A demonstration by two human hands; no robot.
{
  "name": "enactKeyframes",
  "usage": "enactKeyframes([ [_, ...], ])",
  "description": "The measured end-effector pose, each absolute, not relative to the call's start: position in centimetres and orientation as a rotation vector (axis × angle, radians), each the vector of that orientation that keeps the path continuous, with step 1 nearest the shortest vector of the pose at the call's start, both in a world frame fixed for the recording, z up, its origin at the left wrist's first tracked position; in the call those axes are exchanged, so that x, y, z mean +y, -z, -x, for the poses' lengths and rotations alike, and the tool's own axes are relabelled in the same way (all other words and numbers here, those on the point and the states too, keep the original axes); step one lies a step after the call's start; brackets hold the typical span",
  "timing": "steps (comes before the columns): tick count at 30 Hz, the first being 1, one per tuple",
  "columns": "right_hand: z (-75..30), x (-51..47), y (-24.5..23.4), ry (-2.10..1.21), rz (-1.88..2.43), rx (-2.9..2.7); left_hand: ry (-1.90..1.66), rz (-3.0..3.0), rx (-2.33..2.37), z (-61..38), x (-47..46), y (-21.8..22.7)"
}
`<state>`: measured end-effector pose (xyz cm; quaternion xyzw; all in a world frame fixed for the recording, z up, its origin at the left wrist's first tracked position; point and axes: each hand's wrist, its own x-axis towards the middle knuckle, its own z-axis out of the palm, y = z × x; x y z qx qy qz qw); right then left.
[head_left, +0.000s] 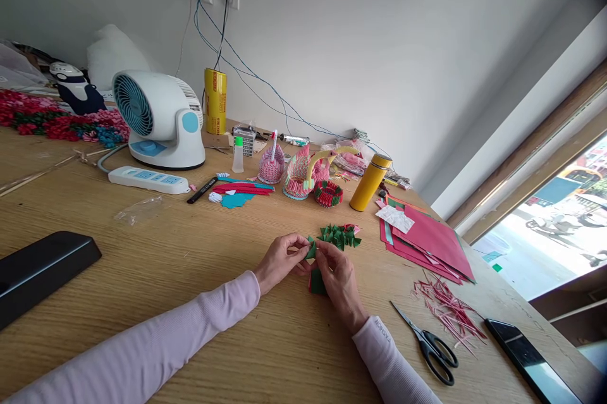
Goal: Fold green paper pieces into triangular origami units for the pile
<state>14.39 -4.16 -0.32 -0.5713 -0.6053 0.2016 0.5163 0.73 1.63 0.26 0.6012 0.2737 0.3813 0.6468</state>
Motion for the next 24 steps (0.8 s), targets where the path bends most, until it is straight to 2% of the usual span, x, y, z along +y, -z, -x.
enactKeyframes([
  [11,-14.73,-3.96,0.98,-0.494,1.274,-1.504,-0.849,-1.339,0.560,-0.60,2.00,-0.19],
  [18,-14.71,-4.02,0.65,-0.384,1.292,-1.459,-0.639,-1.109,0.482,-0.57,1.99,0.24],
  [24,-14.74,-4.12,0.57,-0.435,1.322,-1.474,-0.740,-1.316,0.505,-0.70,2.08,0.31],
])
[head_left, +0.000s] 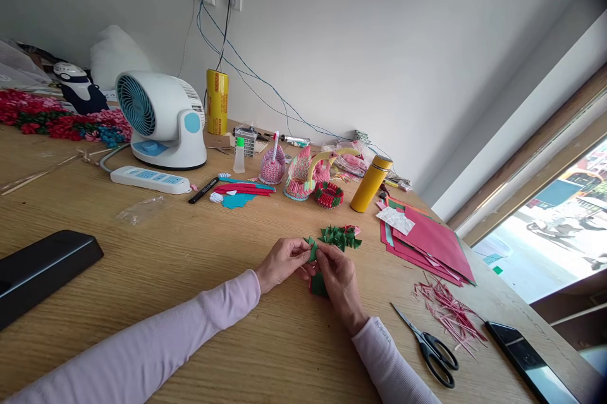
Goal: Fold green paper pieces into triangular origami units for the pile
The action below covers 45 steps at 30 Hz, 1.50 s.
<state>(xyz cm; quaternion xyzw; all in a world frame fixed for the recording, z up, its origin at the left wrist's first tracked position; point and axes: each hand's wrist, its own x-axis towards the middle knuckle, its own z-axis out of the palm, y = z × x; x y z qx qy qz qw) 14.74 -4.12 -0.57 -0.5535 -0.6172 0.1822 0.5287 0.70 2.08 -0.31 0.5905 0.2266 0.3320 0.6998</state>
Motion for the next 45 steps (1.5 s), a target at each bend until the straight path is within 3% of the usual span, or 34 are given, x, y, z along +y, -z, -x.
enactKeyframes([
  [11,-15.1,-4.0,0.8,-0.458,1.303,-1.460,-0.644,-1.235,0.527,-0.3,2.4,0.2],
  [30,-15.6,-3.9,0.1,-0.915,1.209,-1.320,-0.731,-1.491,0.560,-0.1,2.9,0.1],
  [41,-15.9,-3.7,0.3,-0.747,1.206,-1.345,-0.716,-1.515,0.518,0.3,3.3,-0.3],
  [45,-16.0,-4.0,-0.2,-0.545,1.297,-1.483,-0.793,-1.669,0.540,0.2,3.6,0.0],
])
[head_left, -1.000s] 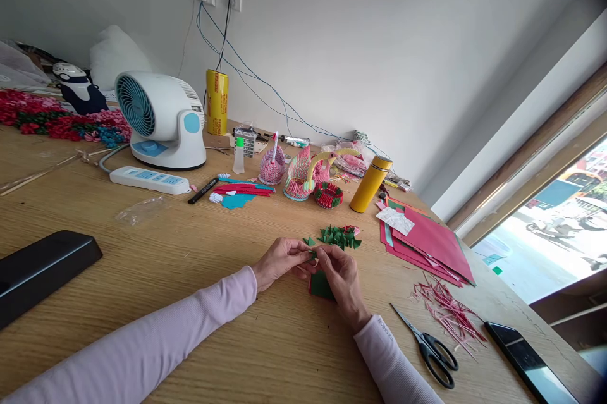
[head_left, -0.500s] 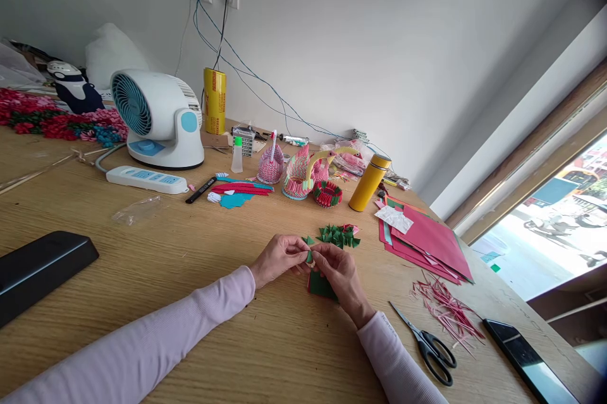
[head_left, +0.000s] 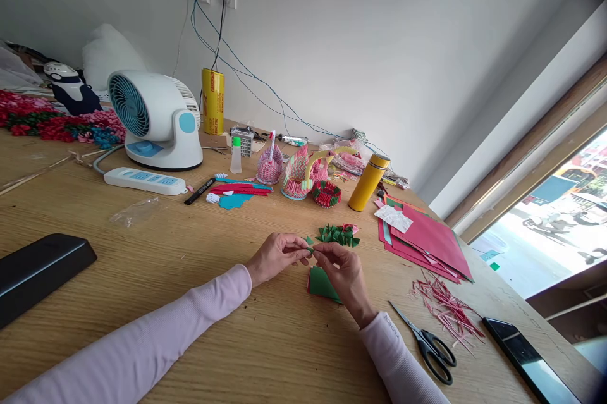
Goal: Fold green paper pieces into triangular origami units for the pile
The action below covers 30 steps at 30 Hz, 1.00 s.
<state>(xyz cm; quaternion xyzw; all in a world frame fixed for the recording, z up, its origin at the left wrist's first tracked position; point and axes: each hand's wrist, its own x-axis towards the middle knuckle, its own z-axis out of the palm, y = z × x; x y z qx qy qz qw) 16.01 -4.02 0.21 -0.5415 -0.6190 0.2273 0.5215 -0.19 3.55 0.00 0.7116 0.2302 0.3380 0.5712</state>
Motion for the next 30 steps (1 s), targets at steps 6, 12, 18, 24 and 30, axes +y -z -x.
enactKeyframes([
  [6,-15.7,-4.3,-0.3,-0.197,1.323,-1.713,-0.933,-2.087,0.613,0.5,3.7,0.4],
  [12,-15.2,-4.0,0.5,0.011,1.439,-1.885,-0.899,-2.651,0.656,1.2,3.5,0.1],
  [18,-14.4,-3.9,1.0,0.152,1.555,-2.061,-0.737,-2.955,0.691,1.4,3.4,0.3],
  [24,-13.5,-4.6,1.1,0.280,1.634,-2.156,-0.592,-2.997,0.776,1.6,1.7,-0.4],
  [30,-12.6,-5.6,0.5,0.301,1.748,-2.156,-0.606,-2.987,0.860,1.8,-0.2,0.7],
])
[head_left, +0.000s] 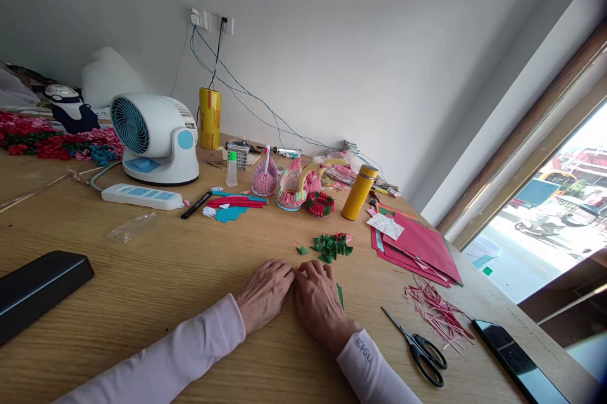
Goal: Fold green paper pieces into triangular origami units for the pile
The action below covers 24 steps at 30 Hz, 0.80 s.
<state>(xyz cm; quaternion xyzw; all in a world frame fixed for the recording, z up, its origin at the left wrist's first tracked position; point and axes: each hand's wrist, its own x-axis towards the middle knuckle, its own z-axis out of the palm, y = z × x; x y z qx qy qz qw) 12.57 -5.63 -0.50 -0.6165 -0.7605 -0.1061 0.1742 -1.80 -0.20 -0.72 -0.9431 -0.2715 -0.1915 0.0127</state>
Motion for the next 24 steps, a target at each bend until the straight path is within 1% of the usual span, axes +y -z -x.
enactKeyframes([
  [4,-12.0,-5.9,0.4,0.324,1.793,-2.131,0.707,2.915,-0.864,1.8,-0.6,1.8],
  [14,-11.3,-6.1,0.2,0.320,1.838,-2.119,0.606,2.920,-0.888,1.6,-0.8,2.2],
  [24,-11.3,-5.8,0.3,0.345,1.836,-2.135,0.666,2.931,-0.918,1.2,-0.2,3.0],
])
